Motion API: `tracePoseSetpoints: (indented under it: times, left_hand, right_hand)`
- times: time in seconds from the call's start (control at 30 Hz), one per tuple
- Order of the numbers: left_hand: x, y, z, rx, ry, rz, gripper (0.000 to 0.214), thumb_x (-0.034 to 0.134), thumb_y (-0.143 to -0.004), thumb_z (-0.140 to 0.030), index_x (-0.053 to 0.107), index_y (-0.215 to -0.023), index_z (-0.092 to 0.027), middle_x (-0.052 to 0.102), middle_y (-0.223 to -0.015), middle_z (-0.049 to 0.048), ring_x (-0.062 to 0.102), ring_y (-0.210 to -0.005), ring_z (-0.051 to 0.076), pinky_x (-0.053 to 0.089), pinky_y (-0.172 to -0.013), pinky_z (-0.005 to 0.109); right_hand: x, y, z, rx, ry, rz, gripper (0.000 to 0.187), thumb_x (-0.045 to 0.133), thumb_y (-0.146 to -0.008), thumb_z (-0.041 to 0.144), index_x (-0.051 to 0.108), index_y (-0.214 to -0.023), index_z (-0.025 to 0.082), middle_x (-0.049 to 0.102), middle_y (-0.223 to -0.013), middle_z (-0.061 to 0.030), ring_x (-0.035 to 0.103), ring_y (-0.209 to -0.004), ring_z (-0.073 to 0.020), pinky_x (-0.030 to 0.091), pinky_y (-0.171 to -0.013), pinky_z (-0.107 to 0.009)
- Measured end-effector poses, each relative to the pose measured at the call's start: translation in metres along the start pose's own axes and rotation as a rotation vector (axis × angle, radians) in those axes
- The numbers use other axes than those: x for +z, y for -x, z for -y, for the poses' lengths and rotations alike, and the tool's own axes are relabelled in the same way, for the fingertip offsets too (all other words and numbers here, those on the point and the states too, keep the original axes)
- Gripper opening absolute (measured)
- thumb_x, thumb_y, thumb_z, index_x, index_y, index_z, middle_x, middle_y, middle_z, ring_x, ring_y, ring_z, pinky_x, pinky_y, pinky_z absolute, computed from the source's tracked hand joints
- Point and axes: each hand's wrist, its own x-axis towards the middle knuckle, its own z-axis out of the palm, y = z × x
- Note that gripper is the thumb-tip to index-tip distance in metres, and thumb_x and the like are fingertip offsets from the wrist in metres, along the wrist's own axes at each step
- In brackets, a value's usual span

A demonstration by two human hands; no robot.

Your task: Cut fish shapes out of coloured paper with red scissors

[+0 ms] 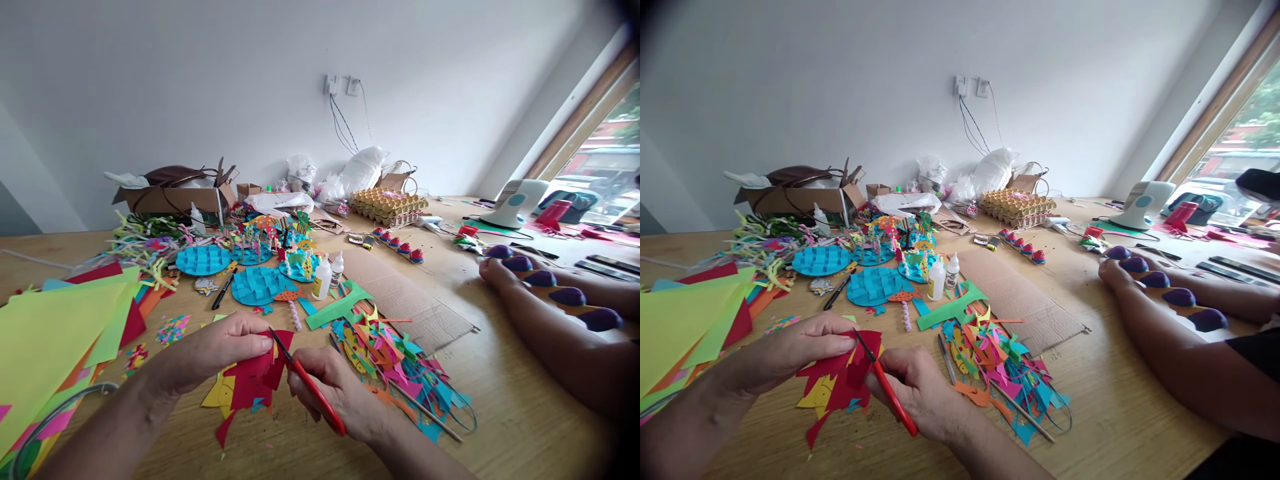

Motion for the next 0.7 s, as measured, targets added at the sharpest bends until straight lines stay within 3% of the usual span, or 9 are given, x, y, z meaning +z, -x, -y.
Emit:
tracePoseSetpoints:
  times: [0.23,0.5,0.7]
  left_hand:
    - [-0.0054,0.0039,-0.0063,-0.060,-0.022,0.122,0.021,0.054,-0.073,-0.036,0.060,-0.068,-0.016,0.054,-0.062,-0.0026,0.043,-0.054,0.010,0.033,-0.051,0.021]
    - [-0.0100,0.0032,-0.0092,-0.039,-0.148,0.185,0.023,0.051,-0.073,-0.032,0.055,-0.058,-0.014,0.040,-0.051,-0.0047,0.029,-0.046,0.008,0.020,-0.044,0.022]
    - [-0.0096,0.0068,-0.0099,-0.023,-0.086,0.217,0.023,0.051,-0.073,-0.034,0.059,-0.066,-0.013,0.043,-0.055,-0.0039,0.031,-0.048,0.008,0.023,-0.046,0.022]
  right_hand:
    - [-0.0035,0.0011,0.0015,-0.047,0.066,0.069,0.035,0.048,-0.087,0.031,0.036,-0.056,0.017,0.028,-0.053,0.0068,0.026,-0.047,-0.0054,0.020,-0.041,-0.017]
    - [-0.0066,0.0024,0.0034,-0.142,0.228,0.061,0.037,0.060,-0.082,0.026,0.035,-0.057,0.017,0.028,-0.051,0.0084,0.022,-0.046,-0.0046,0.017,-0.040,-0.017]
    - [-0.0062,0.0019,0.0024,-0.076,0.049,0.176,0.038,0.052,-0.085,0.045,0.042,-0.061,0.016,0.038,-0.052,0.0062,0.033,-0.045,-0.0054,0.026,-0.041,-0.015]
